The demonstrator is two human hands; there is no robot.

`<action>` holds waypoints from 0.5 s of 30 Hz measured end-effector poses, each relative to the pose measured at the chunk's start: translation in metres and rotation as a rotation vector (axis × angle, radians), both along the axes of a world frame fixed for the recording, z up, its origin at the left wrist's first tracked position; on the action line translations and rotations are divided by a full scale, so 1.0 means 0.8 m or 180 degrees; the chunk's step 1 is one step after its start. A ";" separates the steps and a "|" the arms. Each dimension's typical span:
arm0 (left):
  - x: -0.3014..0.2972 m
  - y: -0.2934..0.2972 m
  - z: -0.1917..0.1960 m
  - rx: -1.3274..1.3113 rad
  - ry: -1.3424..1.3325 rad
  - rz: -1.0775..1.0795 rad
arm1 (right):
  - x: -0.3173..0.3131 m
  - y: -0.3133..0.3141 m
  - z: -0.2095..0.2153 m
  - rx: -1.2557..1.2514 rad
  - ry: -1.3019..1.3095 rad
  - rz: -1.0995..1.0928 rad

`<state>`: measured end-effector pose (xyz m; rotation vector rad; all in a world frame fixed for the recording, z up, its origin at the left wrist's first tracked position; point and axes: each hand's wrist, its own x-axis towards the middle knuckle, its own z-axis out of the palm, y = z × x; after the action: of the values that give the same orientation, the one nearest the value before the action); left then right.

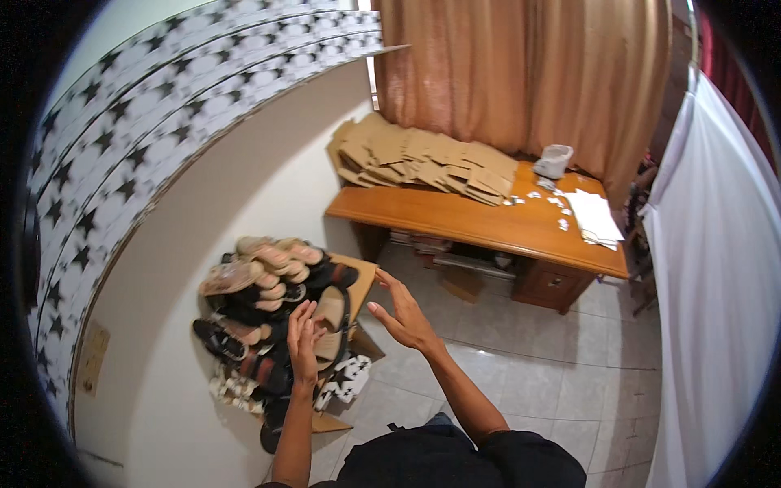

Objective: The recorder folds a cardboard shoe box and places it on a shelf.

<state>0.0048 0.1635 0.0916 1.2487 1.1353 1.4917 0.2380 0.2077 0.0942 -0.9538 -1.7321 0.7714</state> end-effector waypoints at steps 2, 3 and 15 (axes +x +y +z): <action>0.061 0.034 -0.014 -0.0043 0.0028 -0.0243 | 0.063 0.012 -0.016 -0.0191 0.0285 -0.0250; 0.090 0.050 -0.023 -0.0086 0.0071 -0.0392 | 0.093 0.018 -0.024 -0.0190 0.0276 -0.0344; 0.361 0.219 -0.056 -0.0138 0.0282 -0.1306 | 0.356 0.092 -0.078 -0.0620 0.0318 -0.1497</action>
<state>0.2932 0.3389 0.0472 1.4282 0.8935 1.1095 0.5230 0.2813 0.0321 -1.3680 -1.2885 0.6678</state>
